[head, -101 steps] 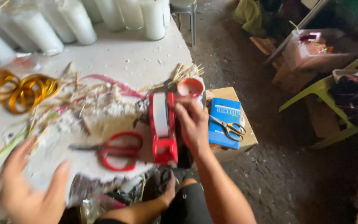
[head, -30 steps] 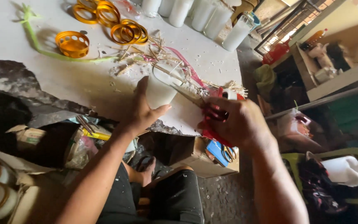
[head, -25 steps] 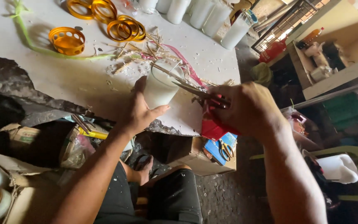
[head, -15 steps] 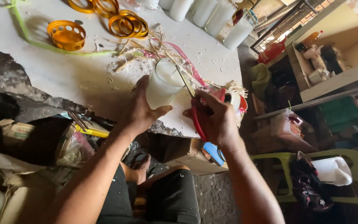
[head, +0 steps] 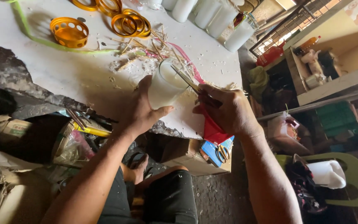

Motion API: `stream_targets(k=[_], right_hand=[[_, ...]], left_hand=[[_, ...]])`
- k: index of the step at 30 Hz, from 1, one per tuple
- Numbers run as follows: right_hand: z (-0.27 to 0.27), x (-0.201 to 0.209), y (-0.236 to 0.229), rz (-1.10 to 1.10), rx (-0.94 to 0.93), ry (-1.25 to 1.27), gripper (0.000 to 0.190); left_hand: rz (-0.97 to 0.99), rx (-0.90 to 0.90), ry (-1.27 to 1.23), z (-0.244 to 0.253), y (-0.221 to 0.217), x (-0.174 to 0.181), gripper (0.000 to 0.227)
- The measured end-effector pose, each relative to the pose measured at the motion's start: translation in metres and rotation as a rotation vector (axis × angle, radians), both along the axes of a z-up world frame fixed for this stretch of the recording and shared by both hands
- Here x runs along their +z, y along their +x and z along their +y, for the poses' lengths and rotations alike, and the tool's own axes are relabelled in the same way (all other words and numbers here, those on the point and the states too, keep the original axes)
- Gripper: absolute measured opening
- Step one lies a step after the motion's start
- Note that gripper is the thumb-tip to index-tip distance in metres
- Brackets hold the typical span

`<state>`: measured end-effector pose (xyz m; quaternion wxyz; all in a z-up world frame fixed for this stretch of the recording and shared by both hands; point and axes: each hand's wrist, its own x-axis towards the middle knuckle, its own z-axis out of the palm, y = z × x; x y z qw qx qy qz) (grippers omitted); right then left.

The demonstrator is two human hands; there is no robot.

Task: Assembling decorative candles by attaching gold rings and using tape and scissors.

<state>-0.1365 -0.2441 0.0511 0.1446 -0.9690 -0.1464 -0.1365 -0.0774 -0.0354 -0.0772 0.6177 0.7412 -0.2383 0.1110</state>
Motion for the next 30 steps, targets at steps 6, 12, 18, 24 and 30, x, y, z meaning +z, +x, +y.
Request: stream_targets(k=[6,12,18,24,30], right_hand=[[0.003,-0.018,-0.004,-0.045,-0.083,0.02,0.028],[-0.031,-0.065,0.014,-0.061,-0.214,-0.014,0.023],[0.003,-0.103,0.029,0.207,-0.485,-0.067,0.057],[0.001,-0.133,0.029,-0.243,-0.265,0.129,0.042],[-0.01,-0.162,0.034,-0.471,-0.181,0.149,0.034]], left_hand=[[-0.014,-0.01,0.028,0.0,0.004,-0.004,0.08],[0.037,0.036,0.065,-0.017,0.016,-0.02,0.094],[0.143,0.08,-0.011,-0.038,0.026,-0.053,0.11],[0.037,0.118,0.03,-0.02,0.009,-0.019,0.107],[-0.004,0.184,-0.211,0.001,0.049,-0.034,0.049]])
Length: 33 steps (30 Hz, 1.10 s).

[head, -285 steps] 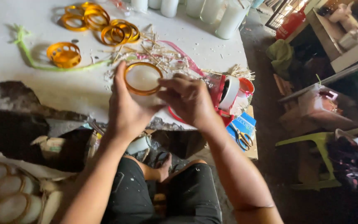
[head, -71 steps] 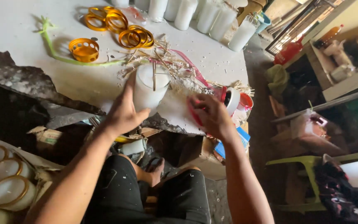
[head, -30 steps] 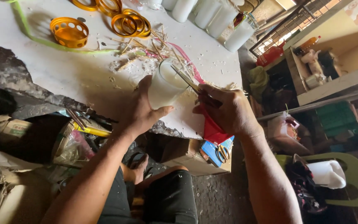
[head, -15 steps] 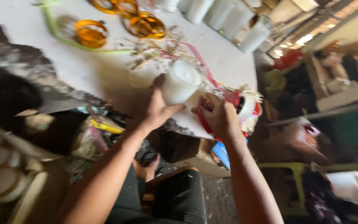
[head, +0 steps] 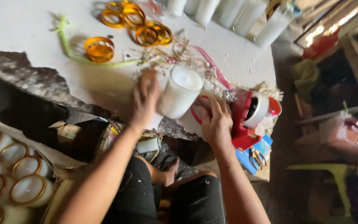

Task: Assembling decorative candles by attaching gold rings and using tape and scissors.

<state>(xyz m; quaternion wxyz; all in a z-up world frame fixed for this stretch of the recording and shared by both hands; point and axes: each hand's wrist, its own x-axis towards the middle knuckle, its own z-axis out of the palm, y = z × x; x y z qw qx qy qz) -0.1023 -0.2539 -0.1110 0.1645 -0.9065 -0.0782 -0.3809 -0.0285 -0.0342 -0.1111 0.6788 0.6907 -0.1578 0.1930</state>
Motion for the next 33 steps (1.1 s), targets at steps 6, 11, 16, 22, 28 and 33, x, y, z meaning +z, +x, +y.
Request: stream_targets(k=[6,11,16,22,28,33], right_hand=[[0.004,-0.002,0.002,0.064,-0.069,-0.005,0.034],[0.007,0.0,0.003,0.025,-0.098,-0.003,0.027],[0.015,0.017,-0.005,0.063,-0.037,0.062,0.026],[0.006,-0.014,0.004,0.046,-0.109,-0.093,0.03],[0.005,-0.017,0.008,0.028,-0.079,0.006,0.029],[0.0,-0.024,0.01,0.117,-0.094,0.05,0.031]], left_hand=[[-0.33,0.338,0.588,0.024,0.165,-0.02,0.013],[-0.257,0.247,1.086,0.025,0.233,-0.043,0.031],[-0.176,0.419,1.055,0.042,0.272,-0.069,0.039],[-0.089,0.304,1.051,0.045,0.221,-0.022,0.016],[-0.059,0.139,1.096,0.018,0.217,-0.026,0.031],[-0.046,0.242,0.964,0.022,0.245,-0.034,0.016]])
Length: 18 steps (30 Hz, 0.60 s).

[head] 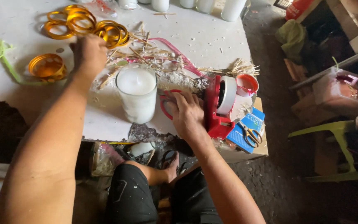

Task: Assembling decorative candles by attaching gold rings and using tape and scissors.

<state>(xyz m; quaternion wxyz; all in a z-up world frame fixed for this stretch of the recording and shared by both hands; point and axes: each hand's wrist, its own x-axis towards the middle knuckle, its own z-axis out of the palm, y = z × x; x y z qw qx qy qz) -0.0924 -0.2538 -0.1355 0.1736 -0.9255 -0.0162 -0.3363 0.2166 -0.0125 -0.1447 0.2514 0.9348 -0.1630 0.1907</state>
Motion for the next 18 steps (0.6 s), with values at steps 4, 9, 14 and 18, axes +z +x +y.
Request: stream_targets(k=[4,9,14,18], right_hand=[[0.003,0.011,-0.003,-0.045,0.042,0.025,0.03],[0.012,0.04,-0.024,-0.238,0.169,0.051,0.021],[0.06,0.057,-0.11,-0.092,0.497,0.421,0.032],[0.092,0.02,-0.144,0.187,0.631,0.777,0.035]], left_hand=[[-0.472,-0.121,-0.39,0.041,-0.008,0.017,0.02],[-0.332,-0.254,-0.574,0.084,-0.215,0.079,0.012],[0.278,-0.235,-0.898,0.084,-0.369,0.074,0.006],[0.421,-0.388,-0.893,0.066,-0.385,0.062,0.016]])
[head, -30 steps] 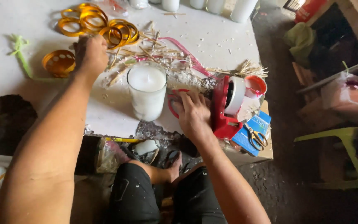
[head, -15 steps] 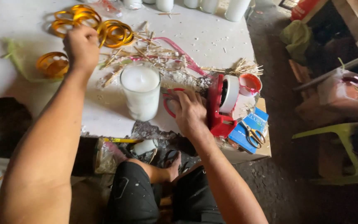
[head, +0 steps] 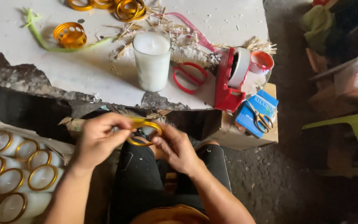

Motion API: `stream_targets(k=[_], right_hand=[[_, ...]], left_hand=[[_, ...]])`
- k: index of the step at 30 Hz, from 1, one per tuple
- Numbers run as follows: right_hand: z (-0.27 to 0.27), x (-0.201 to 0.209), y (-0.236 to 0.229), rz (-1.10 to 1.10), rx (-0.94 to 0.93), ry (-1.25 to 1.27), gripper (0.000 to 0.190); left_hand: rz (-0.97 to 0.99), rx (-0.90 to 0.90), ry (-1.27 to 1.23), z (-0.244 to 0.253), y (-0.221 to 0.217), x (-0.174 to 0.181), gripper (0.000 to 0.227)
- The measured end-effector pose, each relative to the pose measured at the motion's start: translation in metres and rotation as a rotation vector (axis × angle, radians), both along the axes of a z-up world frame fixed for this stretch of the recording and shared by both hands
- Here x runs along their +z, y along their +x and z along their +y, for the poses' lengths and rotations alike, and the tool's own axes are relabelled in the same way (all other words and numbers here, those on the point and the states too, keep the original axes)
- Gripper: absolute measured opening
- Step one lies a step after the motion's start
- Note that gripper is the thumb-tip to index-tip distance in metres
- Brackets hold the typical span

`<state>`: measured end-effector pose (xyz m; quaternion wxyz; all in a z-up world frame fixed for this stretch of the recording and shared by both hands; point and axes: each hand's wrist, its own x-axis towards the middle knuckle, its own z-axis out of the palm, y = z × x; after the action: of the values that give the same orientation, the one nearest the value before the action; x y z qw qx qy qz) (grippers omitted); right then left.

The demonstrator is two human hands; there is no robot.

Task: Assembling decorative candles by attaching gold rings and using tape and scissors.

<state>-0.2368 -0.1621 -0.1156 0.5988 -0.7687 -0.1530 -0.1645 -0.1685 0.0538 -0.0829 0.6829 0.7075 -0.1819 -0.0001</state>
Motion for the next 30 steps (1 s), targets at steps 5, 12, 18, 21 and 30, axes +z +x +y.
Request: stream_targets(k=[5,12,18,21,30], right_hand=[[-0.014,-0.015,-0.016,0.17,-0.064,0.137,0.02],[-0.029,-0.019,-0.029,0.44,-0.139,0.274,0.056],[-0.057,-0.026,-0.017,0.265,-0.225,0.307,0.056],[-0.064,-0.014,0.005,0.158,-0.216,0.345,0.072],[0.023,0.04,0.046,-0.098,-0.035,0.122,0.085]], left_hand=[[-0.427,0.026,0.279,-0.04,0.034,0.056,0.041],[-0.591,-0.195,0.725,-0.085,0.142,0.107,0.094],[-0.628,-0.05,0.521,-0.044,0.083,0.094,0.093],[-0.533,0.167,0.457,-0.016,0.037,0.069,0.093],[-0.079,0.498,-0.125,-0.013,-0.024,-0.025,0.097]])
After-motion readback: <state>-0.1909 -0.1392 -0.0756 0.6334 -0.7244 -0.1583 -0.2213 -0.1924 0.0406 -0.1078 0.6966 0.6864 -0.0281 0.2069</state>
